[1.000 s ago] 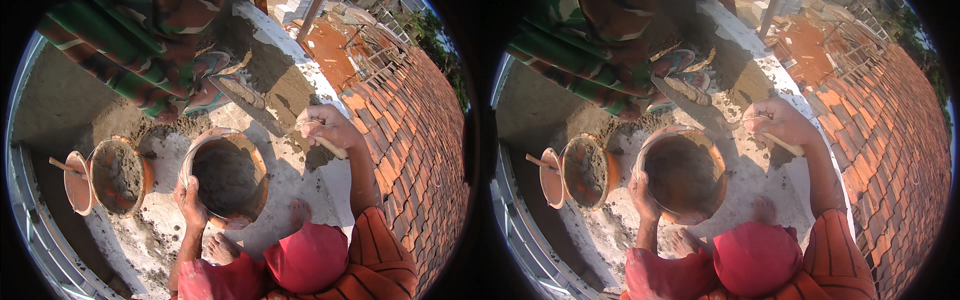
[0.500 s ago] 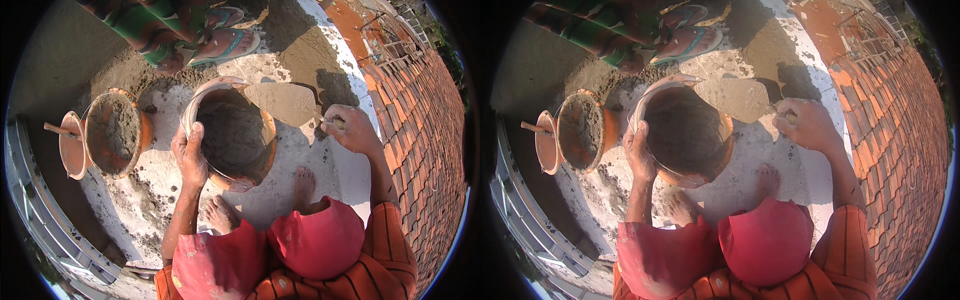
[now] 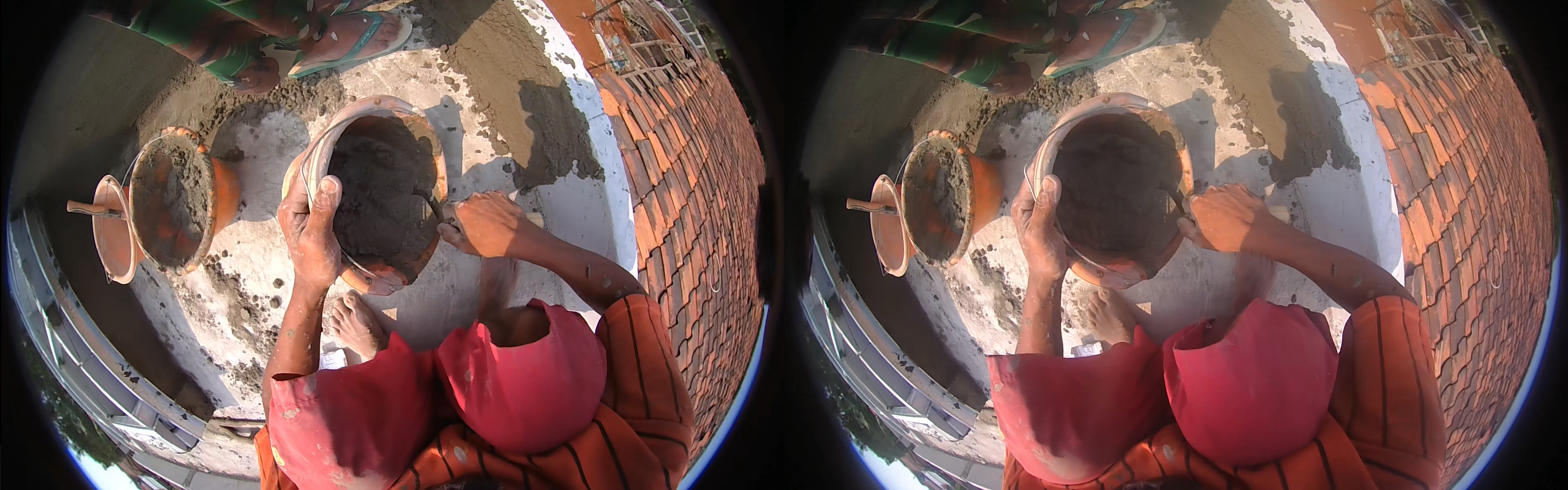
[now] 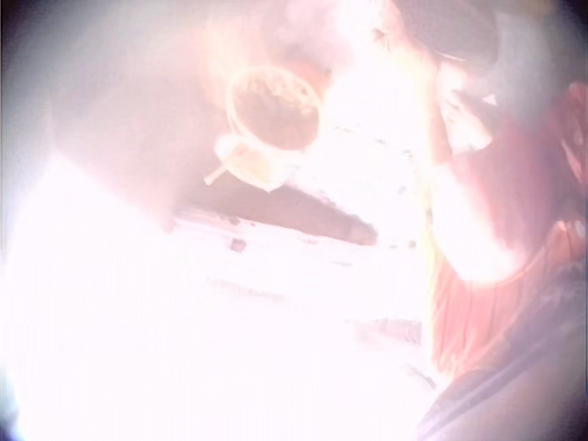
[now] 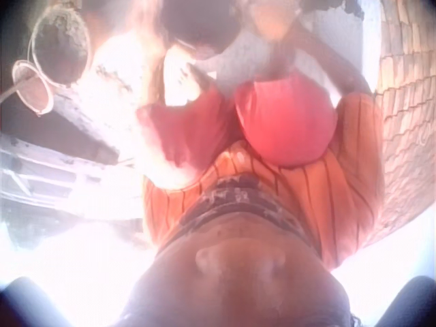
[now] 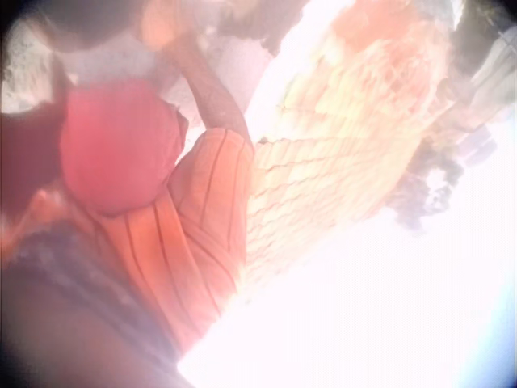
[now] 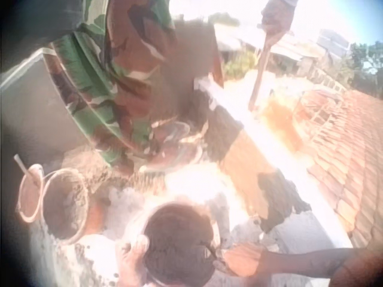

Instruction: The person scoops wet cement from a bucket using a trowel and spreads it onto a rooftop surface. The person repeatedly scoops and smooths the cement along the edge of the roof.

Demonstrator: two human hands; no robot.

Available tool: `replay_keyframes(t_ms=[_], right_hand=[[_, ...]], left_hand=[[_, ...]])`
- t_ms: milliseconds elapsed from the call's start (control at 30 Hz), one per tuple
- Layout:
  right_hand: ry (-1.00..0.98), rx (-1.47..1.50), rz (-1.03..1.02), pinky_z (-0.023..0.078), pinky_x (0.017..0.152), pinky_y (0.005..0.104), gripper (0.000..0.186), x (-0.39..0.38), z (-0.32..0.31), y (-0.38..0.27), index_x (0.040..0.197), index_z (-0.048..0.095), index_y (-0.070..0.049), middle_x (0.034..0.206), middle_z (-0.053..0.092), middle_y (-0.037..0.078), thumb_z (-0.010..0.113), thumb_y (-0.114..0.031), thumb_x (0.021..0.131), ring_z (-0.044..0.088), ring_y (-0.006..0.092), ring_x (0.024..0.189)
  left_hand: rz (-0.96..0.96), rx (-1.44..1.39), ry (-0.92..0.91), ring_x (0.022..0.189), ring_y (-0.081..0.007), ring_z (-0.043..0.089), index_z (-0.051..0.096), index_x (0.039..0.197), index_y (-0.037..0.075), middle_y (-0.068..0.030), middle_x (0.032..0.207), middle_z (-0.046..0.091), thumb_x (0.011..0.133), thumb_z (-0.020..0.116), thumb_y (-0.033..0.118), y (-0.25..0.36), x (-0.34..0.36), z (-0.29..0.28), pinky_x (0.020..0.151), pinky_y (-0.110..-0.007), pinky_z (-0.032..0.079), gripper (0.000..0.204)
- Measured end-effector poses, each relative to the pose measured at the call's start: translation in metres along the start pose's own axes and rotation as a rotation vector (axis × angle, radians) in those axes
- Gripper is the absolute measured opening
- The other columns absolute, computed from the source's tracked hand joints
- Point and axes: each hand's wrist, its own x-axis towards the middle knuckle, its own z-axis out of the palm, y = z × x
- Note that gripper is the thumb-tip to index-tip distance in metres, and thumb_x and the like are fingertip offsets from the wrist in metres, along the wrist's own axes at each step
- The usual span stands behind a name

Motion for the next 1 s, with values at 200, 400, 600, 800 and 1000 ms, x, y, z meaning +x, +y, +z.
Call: replay_keyframes(t_ms=[200, 400, 600, 800, 1000], right_hand=[[0.327, 0.405, -0.092, 0.049, 0.076, 0.0497, 0.034, -0.005, 0.027, -0.017, 0.098, 0.062, -0.009, 0.074, 0.065, 0.019, 0.052, -0.039, 0.086, 0.065, 0.0378, 0.076], [0.314, 0.325, 0.044, 0.049, 0.062, 0.0516, 0.033, 0.011, 0.020, -0.019, 0.098, 0.062, -0.006, 0.068, 0.063, 0.021, 0.050, -0.036, 0.090, 0.064, 0.0389, 0.067], [0.399, 0.332, 0.244, 0.050, 0.067, 0.0504, 0.039, -0.020, 0.039, -0.030, 0.102, 0.062, -0.006, 0.073, 0.064, 0.021, 0.044, -0.040, 0.092, 0.064, 0.0385, 0.070], [0.434, 0.329, 0.364, 0.050, 0.064, 0.0472, 0.035, -0.075, 0.051, -0.031, 0.102, 0.060, -0.010, 0.075, 0.064, 0.018, 0.053, -0.041, 0.089, 0.064, 0.0356, 0.071], [0.541, 0.435, 0.078, 0.050, 0.059, 0.0401, 0.025, -0.122, 0.063, -0.028, 0.096, 0.062, -0.009, 0.071, 0.062, 0.012, 0.063, -0.031, 0.085, 0.061, 0.0327, 0.063]], left_hand=[[-0.215, -0.049, 0.200, 0.107, -0.0192, 0.053, 0.049, 0.127, -0.004, -0.0124, 0.117, 0.057, 0.092, 0.055, 0.026, 0.013, -0.010, -0.034, 0.097, -0.034, 0.038, 0.047], [-0.285, -0.120, 0.112, 0.101, -0.0197, 0.058, 0.048, 0.126, -0.003, -0.0123, 0.116, 0.057, 0.089, 0.059, 0.028, 0.016, 0.009, -0.050, 0.089, -0.033, 0.047, 0.049], [-0.246, -0.096, 0.055, 0.103, -0.0185, 0.056, 0.051, 0.124, -0.004, -0.0119, 0.116, 0.057, 0.088, 0.061, 0.021, 0.020, 0.015, -0.032, 0.091, -0.031, 0.046, 0.045], [-0.311, -0.127, 0.032, 0.101, -0.0215, 0.060, 0.052, 0.121, -0.003, -0.0146, 0.113, 0.059, 0.087, 0.059, 0.022, 0.015, 0.019, -0.049, 0.087, -0.034, 0.050, 0.043], [-0.289, -0.165, -0.012, 0.098, -0.0225, 0.060, 0.054, 0.117, -0.004, -0.0134, 0.111, 0.060, 0.088, 0.058, 0.023, 0.016, 0.032, -0.060, 0.087, -0.035, 0.049, 0.040]])
